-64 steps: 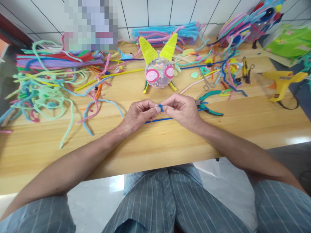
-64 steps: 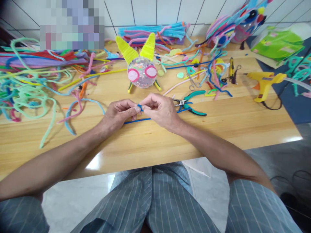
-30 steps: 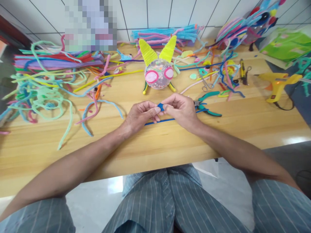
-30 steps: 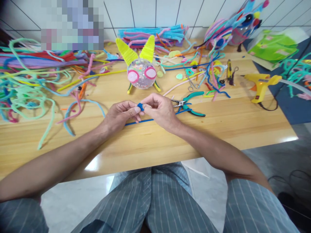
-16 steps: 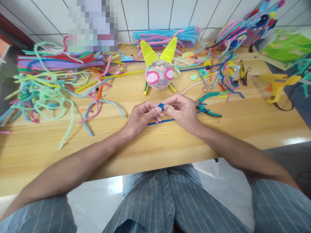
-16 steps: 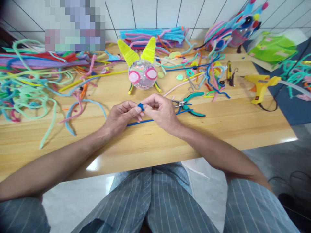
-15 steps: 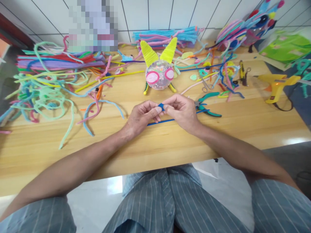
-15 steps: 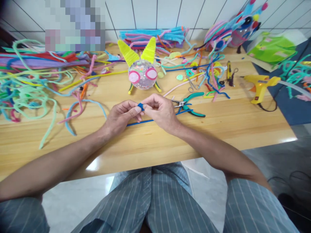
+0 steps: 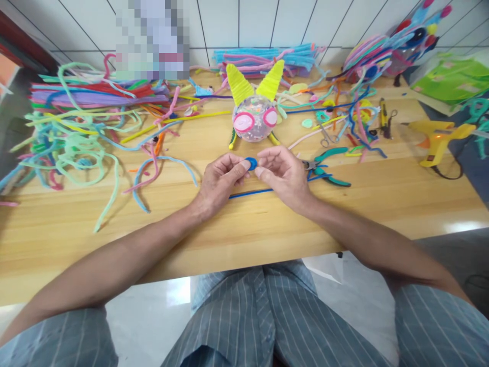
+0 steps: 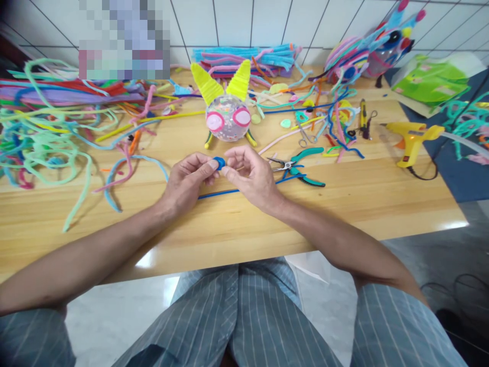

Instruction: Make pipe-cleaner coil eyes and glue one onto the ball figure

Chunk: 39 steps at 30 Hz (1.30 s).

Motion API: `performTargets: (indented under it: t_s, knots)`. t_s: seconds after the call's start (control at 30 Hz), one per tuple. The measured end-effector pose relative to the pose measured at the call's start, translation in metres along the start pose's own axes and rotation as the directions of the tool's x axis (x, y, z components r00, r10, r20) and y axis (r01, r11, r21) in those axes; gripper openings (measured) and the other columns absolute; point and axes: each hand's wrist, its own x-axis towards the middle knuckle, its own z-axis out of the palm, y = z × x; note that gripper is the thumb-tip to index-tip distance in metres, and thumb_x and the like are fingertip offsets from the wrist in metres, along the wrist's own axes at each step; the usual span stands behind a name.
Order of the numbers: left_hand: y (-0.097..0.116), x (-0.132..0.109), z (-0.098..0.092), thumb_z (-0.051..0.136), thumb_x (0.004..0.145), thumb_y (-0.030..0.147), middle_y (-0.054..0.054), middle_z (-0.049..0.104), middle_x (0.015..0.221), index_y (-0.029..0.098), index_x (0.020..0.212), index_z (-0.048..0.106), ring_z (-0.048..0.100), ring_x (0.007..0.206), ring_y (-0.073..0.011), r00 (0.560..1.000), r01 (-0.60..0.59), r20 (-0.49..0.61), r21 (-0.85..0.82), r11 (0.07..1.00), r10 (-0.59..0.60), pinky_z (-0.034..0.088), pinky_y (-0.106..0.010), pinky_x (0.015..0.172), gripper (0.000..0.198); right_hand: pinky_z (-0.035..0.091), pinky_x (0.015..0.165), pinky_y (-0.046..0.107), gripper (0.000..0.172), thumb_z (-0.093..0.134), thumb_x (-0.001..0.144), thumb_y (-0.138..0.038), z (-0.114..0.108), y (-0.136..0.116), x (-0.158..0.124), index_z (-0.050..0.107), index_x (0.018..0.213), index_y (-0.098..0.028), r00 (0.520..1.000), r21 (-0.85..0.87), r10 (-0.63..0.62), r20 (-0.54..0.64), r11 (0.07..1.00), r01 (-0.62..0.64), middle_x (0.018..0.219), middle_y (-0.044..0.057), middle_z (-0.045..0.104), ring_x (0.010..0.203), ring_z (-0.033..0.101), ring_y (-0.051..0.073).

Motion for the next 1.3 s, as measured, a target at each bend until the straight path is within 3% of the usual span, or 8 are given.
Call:
performTargets:
  t_s: [0.37, 0.67, 0.83, 1.0, 1.13, 1.3]
  knots:
    - [-0.001, -0.003, 0.003, 0.090, 0.076, 0.045, 0.002, 0.066, 0.065, 0.019, 0.073, 0.071, 0.051, 0.058, -0.0098, 0.997, 0.071, 0.040, -0.017, 0.997, -0.071, 0.043, -0.024, 0.058, 0.033, 0.060, 0.077, 0.031, 0.016, 0.078, 0.085, -0.034, 0.003, 0.001, 0.000, 0.070, 0.093, -0.023, 1.000, -0.045, -0.007, 0.006, 0.999, 0.007, 0.083, 0.000, 0.074, 0.076, 0.070, 0.015]
    - [0.002, -0.005, 0.002, 0.091, 0.075, 0.039, 0.001, 0.069, 0.068, 0.019, 0.077, 0.074, 0.054, 0.058, -0.0086, 0.992, 0.127, 0.013, -0.033, 0.991, -0.127, 0.044, -0.022, 0.058, 0.027, 0.057, 0.079, 0.027, 0.017, 0.070, 0.088, -0.028, 0.003, 0.007, 0.002, 0.069, 0.104, -0.022, 0.996, -0.109, -0.064, 0.054, 0.992, 0.070, 0.090, -0.001, 0.073, 0.082, 0.069, 0.013]
    - [0.001, -0.005, -0.001, 0.089, 0.079, 0.037, 0.001, 0.067, 0.069, 0.020, 0.080, 0.076, 0.056, 0.060, -0.0095, 0.996, 0.090, 0.011, -0.005, 0.996, -0.090, 0.046, -0.022, 0.060, 0.021, 0.056, 0.078, 0.026, 0.009, 0.067, 0.091, -0.022, 0.001, -0.004, 0.000, 0.068, 0.100, -0.023, 0.995, -0.177, -0.024, 0.092, 0.983, 0.040, 0.088, -0.003, 0.072, 0.079, 0.067, 0.012]
    - [0.000, -0.006, -0.004, 0.085, 0.084, 0.036, 0.002, 0.065, 0.067, 0.022, 0.081, 0.077, 0.054, 0.060, -0.0099, 0.999, 0.028, 0.019, 0.057, 0.998, -0.029, 0.046, -0.022, 0.060, 0.016, 0.057, 0.079, 0.026, 0.010, 0.068, 0.095, -0.027, -0.001, -0.012, 0.001, 0.067, 0.104, -0.024, 0.990, -0.104, -0.020, 0.139, 0.994, 0.035, 0.089, -0.005, 0.069, 0.083, 0.068, 0.012]
    - [0.001, -0.006, -0.003, 0.087, 0.082, 0.042, 0.000, 0.071, 0.070, 0.021, 0.083, 0.077, 0.059, 0.059, -0.0110, 0.999, 0.044, -0.023, 0.088, 0.995, -0.042, 0.049, -0.023, 0.059, 0.023, 0.058, 0.082, 0.026, 0.016, 0.074, 0.088, -0.020, -0.029, -0.027, 0.020, 0.071, 0.103, -0.022, 0.988, -0.172, 0.050, 0.149, 0.985, -0.024, 0.090, -0.005, 0.073, 0.085, 0.070, 0.012]
    - [0.001, -0.004, 0.001, 0.089, 0.079, 0.049, -0.002, 0.076, 0.073, 0.019, 0.080, 0.076, 0.062, 0.058, -0.0105, 1.000, 0.029, -0.010, 0.076, 0.997, -0.029, 0.052, -0.023, 0.061, 0.033, 0.054, 0.076, 0.031, 0.013, 0.083, 0.078, -0.013, -0.117, -0.048, 0.022, 0.083, 0.089, -0.019, 0.992, -0.266, 0.110, -0.068, 0.956, -0.125, 0.087, 0.003, 0.079, 0.078, 0.072, 0.014]
